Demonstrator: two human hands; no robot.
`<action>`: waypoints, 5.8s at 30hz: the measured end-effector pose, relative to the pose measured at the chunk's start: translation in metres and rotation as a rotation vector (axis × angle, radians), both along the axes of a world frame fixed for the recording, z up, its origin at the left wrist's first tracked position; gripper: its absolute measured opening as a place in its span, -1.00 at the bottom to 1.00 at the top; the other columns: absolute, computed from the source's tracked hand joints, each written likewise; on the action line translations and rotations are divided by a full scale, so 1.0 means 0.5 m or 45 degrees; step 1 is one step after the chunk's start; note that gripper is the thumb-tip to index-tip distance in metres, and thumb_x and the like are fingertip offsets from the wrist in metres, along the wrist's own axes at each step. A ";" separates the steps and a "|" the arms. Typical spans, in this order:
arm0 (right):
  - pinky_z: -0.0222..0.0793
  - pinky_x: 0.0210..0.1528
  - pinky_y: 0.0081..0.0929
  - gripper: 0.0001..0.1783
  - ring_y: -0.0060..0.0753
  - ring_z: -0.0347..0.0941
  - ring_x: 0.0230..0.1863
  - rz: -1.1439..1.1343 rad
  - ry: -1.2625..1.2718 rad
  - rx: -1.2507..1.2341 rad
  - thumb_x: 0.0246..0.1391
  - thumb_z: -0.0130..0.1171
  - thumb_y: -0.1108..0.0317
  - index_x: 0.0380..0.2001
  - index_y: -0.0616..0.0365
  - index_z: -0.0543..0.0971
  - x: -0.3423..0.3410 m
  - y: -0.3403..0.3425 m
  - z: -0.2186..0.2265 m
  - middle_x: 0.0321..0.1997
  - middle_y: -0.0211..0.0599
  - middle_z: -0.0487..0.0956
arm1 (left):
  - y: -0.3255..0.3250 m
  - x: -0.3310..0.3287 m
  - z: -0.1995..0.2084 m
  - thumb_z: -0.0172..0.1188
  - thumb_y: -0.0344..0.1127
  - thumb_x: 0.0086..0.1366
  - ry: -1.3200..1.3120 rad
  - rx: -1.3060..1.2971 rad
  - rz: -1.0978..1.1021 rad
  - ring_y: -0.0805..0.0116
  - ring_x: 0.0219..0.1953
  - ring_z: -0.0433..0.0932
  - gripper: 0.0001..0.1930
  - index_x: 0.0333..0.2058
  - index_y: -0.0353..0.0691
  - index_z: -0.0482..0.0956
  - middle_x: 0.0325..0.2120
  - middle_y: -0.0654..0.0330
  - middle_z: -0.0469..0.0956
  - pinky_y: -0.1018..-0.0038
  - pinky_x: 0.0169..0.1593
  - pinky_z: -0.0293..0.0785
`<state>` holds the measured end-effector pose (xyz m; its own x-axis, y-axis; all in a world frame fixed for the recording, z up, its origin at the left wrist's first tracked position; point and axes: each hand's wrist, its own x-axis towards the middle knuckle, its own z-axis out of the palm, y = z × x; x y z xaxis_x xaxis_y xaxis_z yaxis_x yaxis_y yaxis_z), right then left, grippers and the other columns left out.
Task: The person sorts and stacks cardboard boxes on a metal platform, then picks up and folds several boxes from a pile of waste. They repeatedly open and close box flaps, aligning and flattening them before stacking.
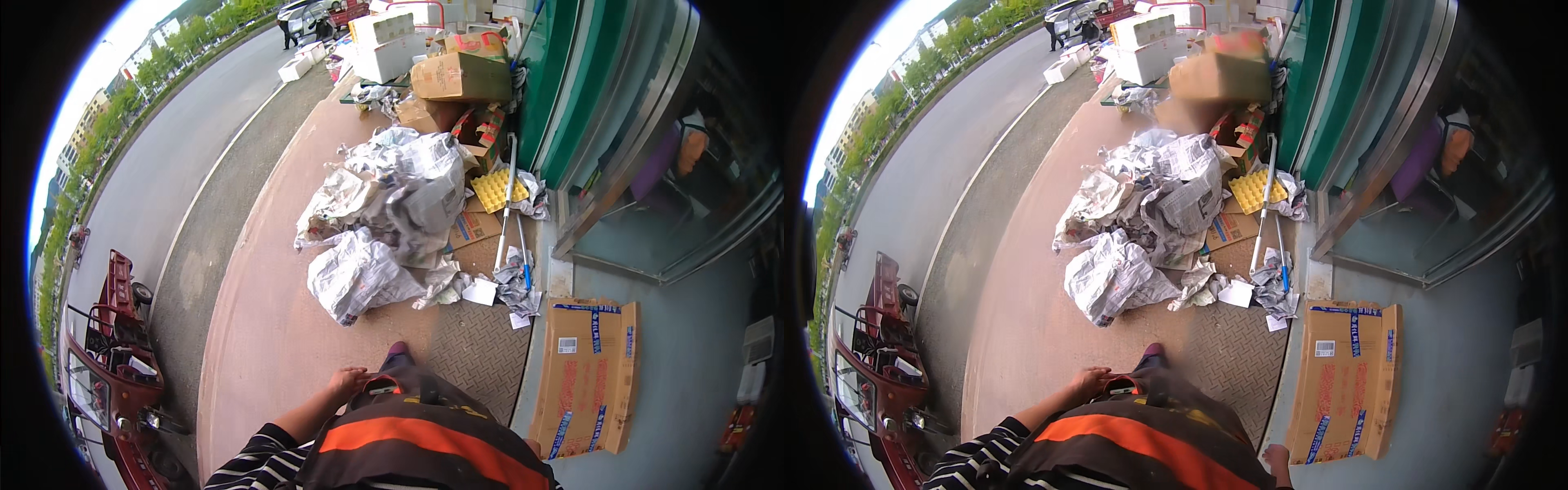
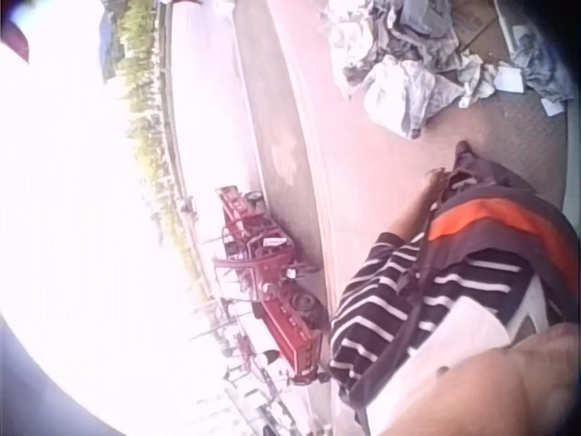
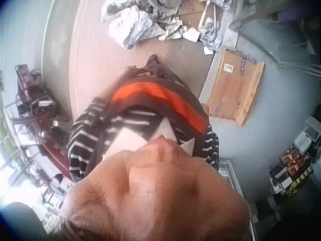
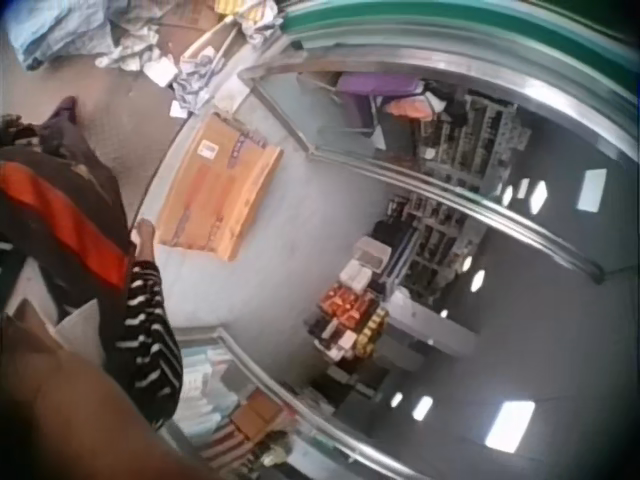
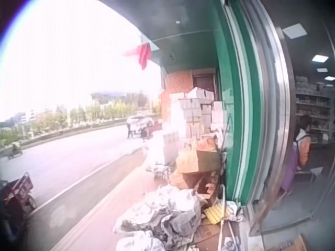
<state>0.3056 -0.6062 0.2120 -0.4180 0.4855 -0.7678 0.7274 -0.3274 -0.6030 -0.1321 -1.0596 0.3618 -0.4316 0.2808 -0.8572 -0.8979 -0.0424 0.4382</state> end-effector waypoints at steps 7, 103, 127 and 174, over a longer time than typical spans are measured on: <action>0.40 -0.49 -0.59 -0.70 -0.51 0.50 -0.46 -0.135 0.162 0.202 0.12 -0.02 0.42 -0.07 0.24 0.45 -0.557 0.014 0.102 -0.38 -0.29 0.55 | -0.117 -0.215 -0.044 -0.05 -0.39 0.29 0.100 -0.221 -0.120 0.23 -0.29 0.57 -0.71 -0.04 -0.36 0.36 -0.20 -0.01 0.54 0.41 -0.26 0.53; 0.36 -0.45 -0.60 -0.79 -0.60 0.44 -0.49 0.585 -0.299 -0.155 0.12 0.04 0.39 -0.20 0.22 0.53 -1.800 0.346 0.044 -0.45 -0.42 0.54 | 0.182 -1.188 -0.212 -0.02 -0.34 0.28 -0.150 -0.537 -0.053 0.26 -0.24 0.56 -0.72 -0.07 -0.30 0.40 -0.25 0.07 0.55 0.41 -0.19 0.50; 0.24 0.13 -0.25 -0.51 -0.27 0.43 0.00 1.590 -0.420 0.246 0.17 -0.15 -0.01 -0.15 0.17 0.53 -1.978 0.361 -0.799 -0.03 -0.26 0.52 | 0.739 -1.270 -0.458 0.00 -0.38 0.33 -0.328 -0.568 -0.555 0.40 -0.18 0.54 -0.78 -0.11 -0.31 0.48 -0.24 0.13 0.57 0.50 -0.06 0.46; 0.36 -0.60 -0.59 -0.63 -0.47 0.49 -0.46 -1.027 0.502 -0.536 -0.04 0.06 0.35 -0.12 0.25 0.44 -1.548 0.382 0.353 -0.31 -0.28 0.56 | 0.769 -1.310 -0.085 -0.08 0.17 0.27 -0.419 0.254 -0.656 0.21 -0.01 0.43 -0.40 0.07 -0.22 0.30 -0.03 0.11 0.43 0.27 0.07 0.32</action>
<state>-0.4683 -0.4152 0.3883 -0.3452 0.4566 -0.8200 -0.0351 -0.8794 -0.4748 -0.7870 -0.6752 0.3191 0.0776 0.5499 -0.8316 -0.9111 0.3777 0.1647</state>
